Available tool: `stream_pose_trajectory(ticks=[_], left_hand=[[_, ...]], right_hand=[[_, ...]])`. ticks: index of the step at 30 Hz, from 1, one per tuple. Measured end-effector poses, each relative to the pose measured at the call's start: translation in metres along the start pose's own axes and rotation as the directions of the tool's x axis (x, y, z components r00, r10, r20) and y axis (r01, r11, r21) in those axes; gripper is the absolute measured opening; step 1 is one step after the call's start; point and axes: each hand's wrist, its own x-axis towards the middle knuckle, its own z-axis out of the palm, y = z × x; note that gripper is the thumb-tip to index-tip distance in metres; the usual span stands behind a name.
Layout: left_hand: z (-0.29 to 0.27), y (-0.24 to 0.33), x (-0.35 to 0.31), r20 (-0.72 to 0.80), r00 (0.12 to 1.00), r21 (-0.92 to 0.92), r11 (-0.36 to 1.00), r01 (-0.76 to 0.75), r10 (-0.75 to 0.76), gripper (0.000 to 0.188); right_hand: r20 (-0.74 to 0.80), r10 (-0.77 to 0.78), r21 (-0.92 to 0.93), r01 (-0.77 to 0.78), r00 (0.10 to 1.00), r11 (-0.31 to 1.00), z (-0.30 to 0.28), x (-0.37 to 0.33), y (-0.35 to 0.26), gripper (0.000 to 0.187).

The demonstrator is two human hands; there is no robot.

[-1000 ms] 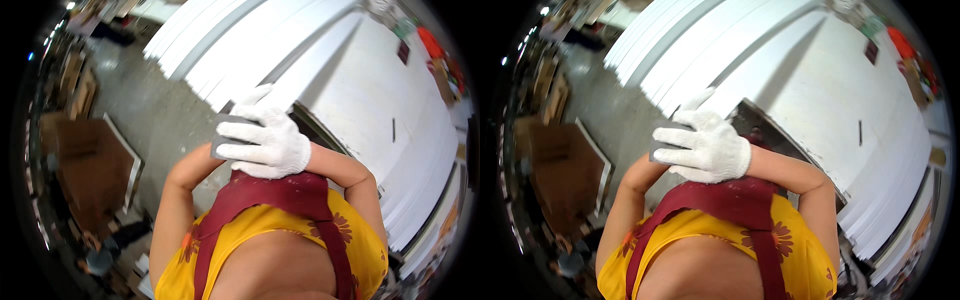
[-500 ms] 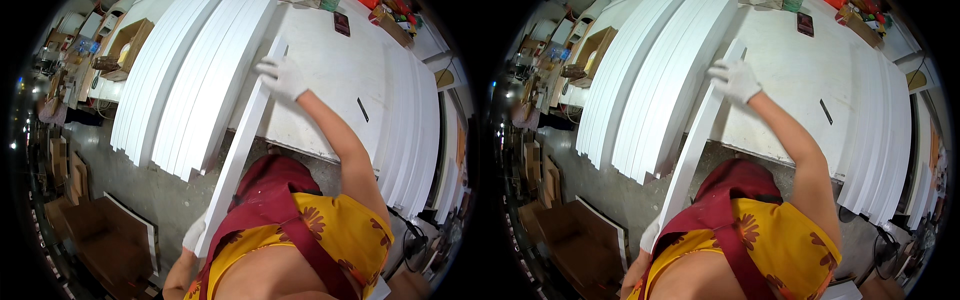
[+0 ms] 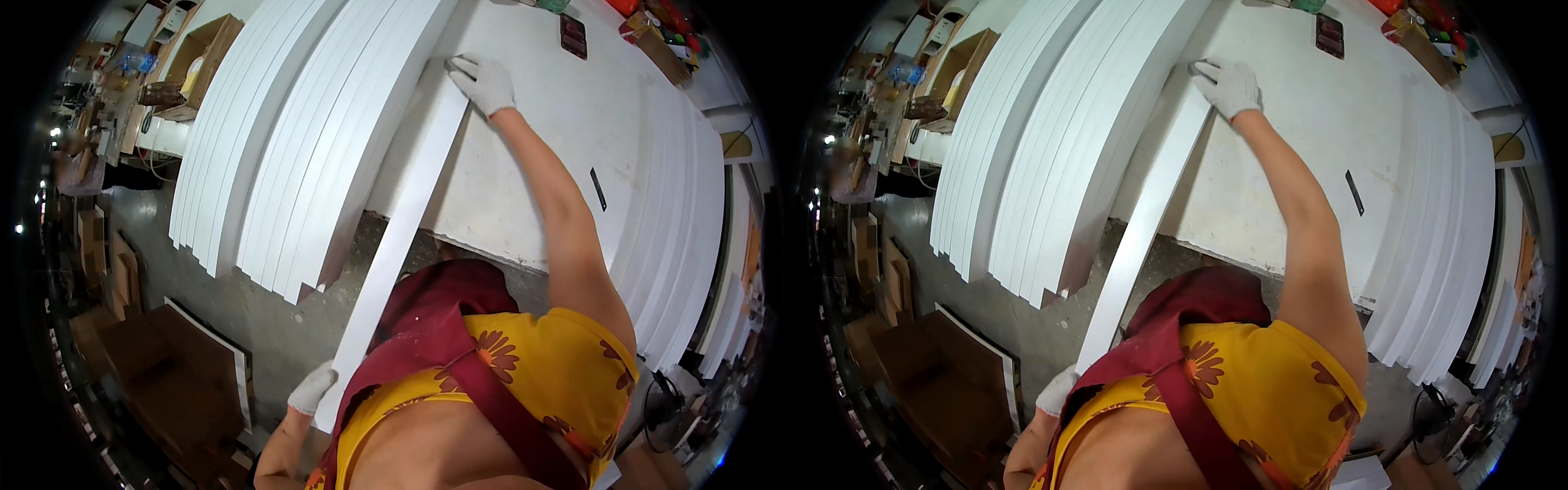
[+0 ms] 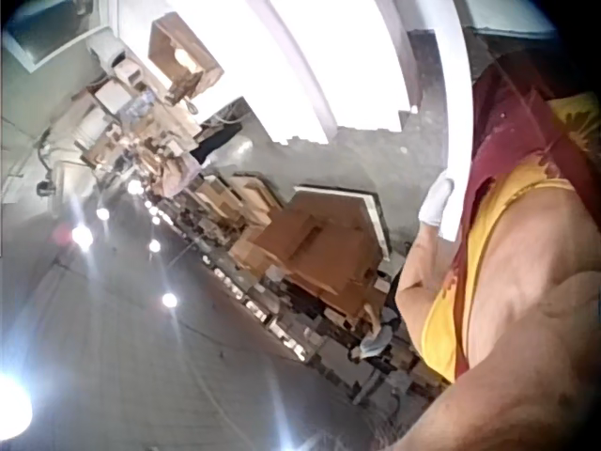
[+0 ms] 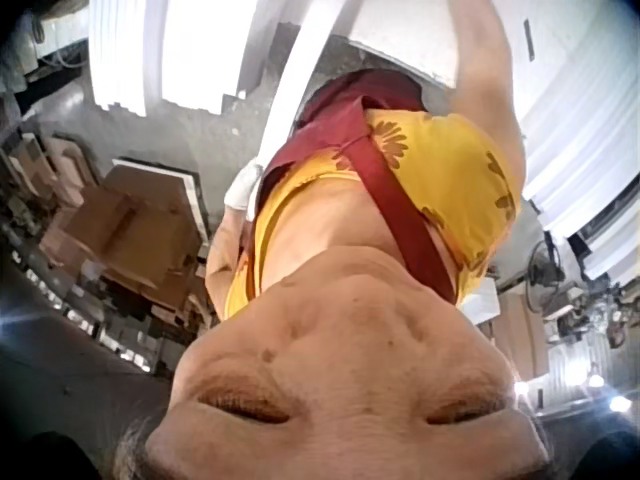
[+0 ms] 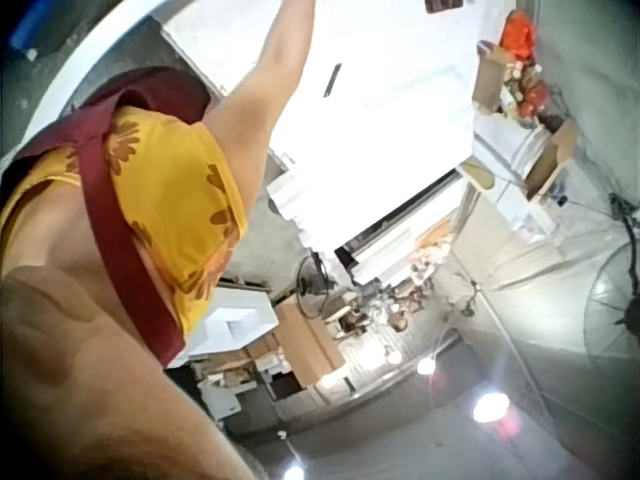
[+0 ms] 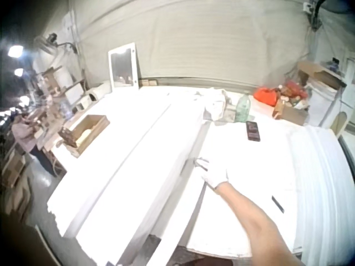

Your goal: The person picks up white slats, sands their edges with a block, and wipes the surfaces with a sponge. They use a pen to mark the slats before placing them back on the table.

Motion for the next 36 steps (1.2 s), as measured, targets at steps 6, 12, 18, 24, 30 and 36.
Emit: stream_pose_trajectory(ticks=[6,12,18,24,30,36], left_hand=[[0.019,0.043,-0.002,-0.078,0.993,-0.052,0.994,-0.091,0.087,0.056],[0.021,0.049,-0.008,-0.138,0.99,-0.11,0.994,0.001,-0.016,0.056],[0.011,0.018,-0.008,-0.176,0.98,-0.244,0.969,0.047,-0.091,0.057],[0.022,0.032,-0.017,-0.125,0.979,-0.298,0.948,0.117,-0.16,0.06],[0.027,0.065,0.009,-0.078,0.993,-0.029,0.996,0.089,-0.091,0.053],[0.046,0.096,0.026,-0.104,0.994,-0.127,0.99,-0.055,0.042,0.049]], right_hand=[[0.239,-0.489,0.184,0.455,0.839,0.871,-0.046,-0.148,-0.184,0.027],[-0.181,-0.724,0.462,0.708,0.665,0.535,-0.068,-0.19,-0.22,0.027],[-0.062,-0.16,0.005,0.161,0.985,0.987,-0.008,-0.023,-0.034,0.041],[-0.174,0.022,-0.04,-0.03,0.984,0.999,0.03,0.023,0.02,0.045],[-0.275,-0.079,0.197,0.136,0.958,0.971,0.004,0.023,0.03,0.045],[-0.099,-0.157,0.289,0.179,0.983,0.94,-0.02,-0.026,-0.045,0.042]])
